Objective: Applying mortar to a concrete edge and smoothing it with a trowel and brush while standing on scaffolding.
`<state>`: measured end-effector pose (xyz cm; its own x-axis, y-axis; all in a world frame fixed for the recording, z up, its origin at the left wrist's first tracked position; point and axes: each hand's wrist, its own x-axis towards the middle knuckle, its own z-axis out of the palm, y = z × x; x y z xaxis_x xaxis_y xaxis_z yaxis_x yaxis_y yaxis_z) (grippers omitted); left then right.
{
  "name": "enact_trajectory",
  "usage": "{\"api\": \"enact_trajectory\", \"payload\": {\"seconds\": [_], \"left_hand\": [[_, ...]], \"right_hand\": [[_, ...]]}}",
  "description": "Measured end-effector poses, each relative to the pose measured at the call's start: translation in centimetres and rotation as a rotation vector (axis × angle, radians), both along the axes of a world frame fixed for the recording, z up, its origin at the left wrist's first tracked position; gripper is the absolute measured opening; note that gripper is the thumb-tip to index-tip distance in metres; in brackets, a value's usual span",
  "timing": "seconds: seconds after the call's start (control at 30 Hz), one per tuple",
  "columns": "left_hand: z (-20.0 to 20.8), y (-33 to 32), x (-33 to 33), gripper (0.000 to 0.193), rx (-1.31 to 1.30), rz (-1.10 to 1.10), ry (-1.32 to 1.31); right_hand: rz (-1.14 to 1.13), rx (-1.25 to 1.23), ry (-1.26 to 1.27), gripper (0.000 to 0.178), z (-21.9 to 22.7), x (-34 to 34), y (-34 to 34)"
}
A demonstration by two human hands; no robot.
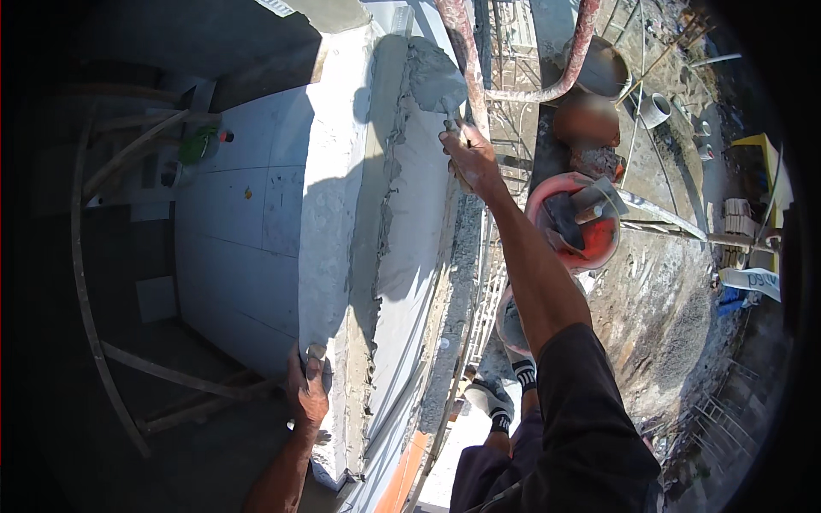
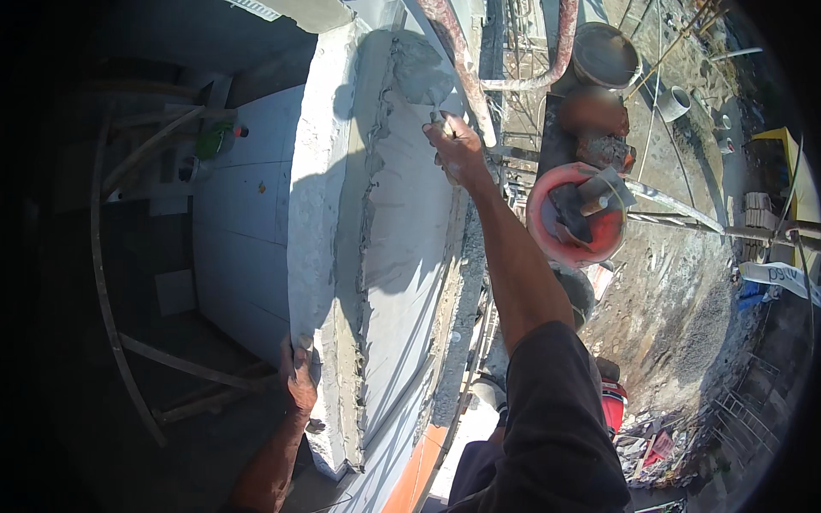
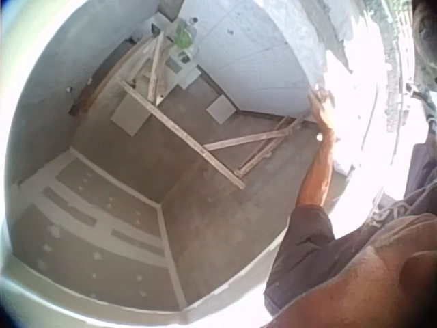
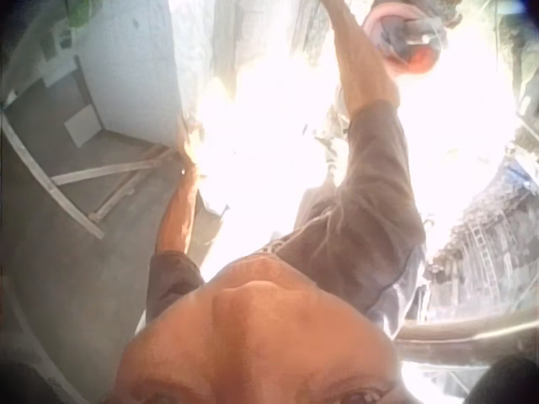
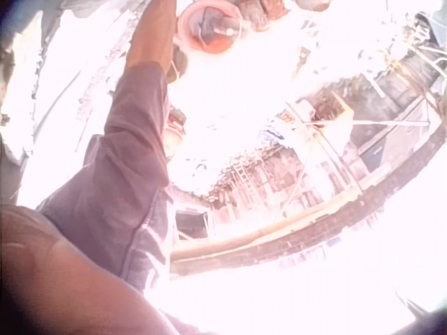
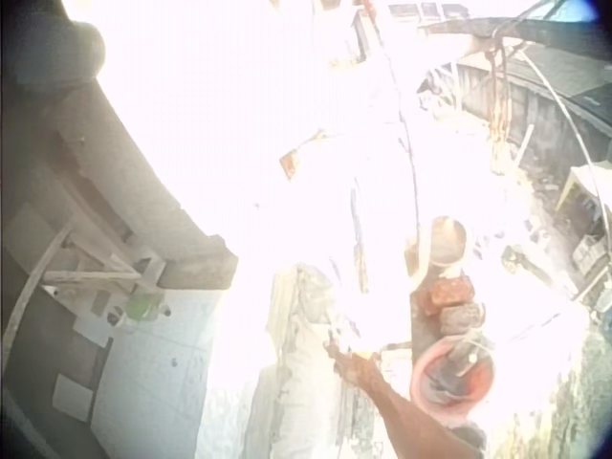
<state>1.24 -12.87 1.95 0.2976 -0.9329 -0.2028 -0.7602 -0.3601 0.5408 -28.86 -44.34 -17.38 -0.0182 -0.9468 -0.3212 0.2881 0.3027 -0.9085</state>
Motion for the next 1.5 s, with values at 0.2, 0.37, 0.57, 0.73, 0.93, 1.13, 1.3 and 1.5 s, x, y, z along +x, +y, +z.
{"api": "enact_trajectory", "payload": {"seconds": [0.2, 0.37, 0.57, 0.73, 0.93, 1.13, 1.3, 1.5], "left_hand": [[0.4, -0.1, -0.3, 0.081, 0.024, -0.004, -0.006], [0.1, 0.0, 0.2, 0.087, 0.045, 0.019, 0.008], [0.4, -0.6, -0.3, 0.081, 0.050, -0.016, -0.014], [0.0, -0.2, 0.1, 0.072, 0.050, 0.030, 0.041], [-1.0, 0.6, 1.3, 0.069, -0.061, -0.095, -0.034], [-0.4, 0.0, 0.2, 0.067, 0.016, 0.034, 0.082], [-1.0, 0.3, 0.9, 0.063, -0.029, 0.033, 0.060], [-1.1, 0.5, 1.1, 0.062, -0.007, 0.040, 0.016]], "right_hand": [[-0.033, 0.005, -0.061, 0.067, -2.6, 1.7, 4.0], [-0.045, -0.020, -0.066, 0.069, -3.5, 3.1, 6.8], [-0.032, -0.008, -0.194, 0.068, -4.2, 4.3, 9.1], [-0.057, -0.003, -0.250, 0.068, -3.5, 6.0, 11.2], [-0.073, 0.037, -0.359, 0.067, -2.7, 7.3, 13.6], [-0.007, 0.056, -0.269, 0.067, -3.4, 5.9, 15.8], [0.068, 0.025, -0.040, 0.062, -4.0, 3.3, 16.7], [0.202, 0.068, -0.126, 0.049, -3.1, -0.7, 16.2]]}}
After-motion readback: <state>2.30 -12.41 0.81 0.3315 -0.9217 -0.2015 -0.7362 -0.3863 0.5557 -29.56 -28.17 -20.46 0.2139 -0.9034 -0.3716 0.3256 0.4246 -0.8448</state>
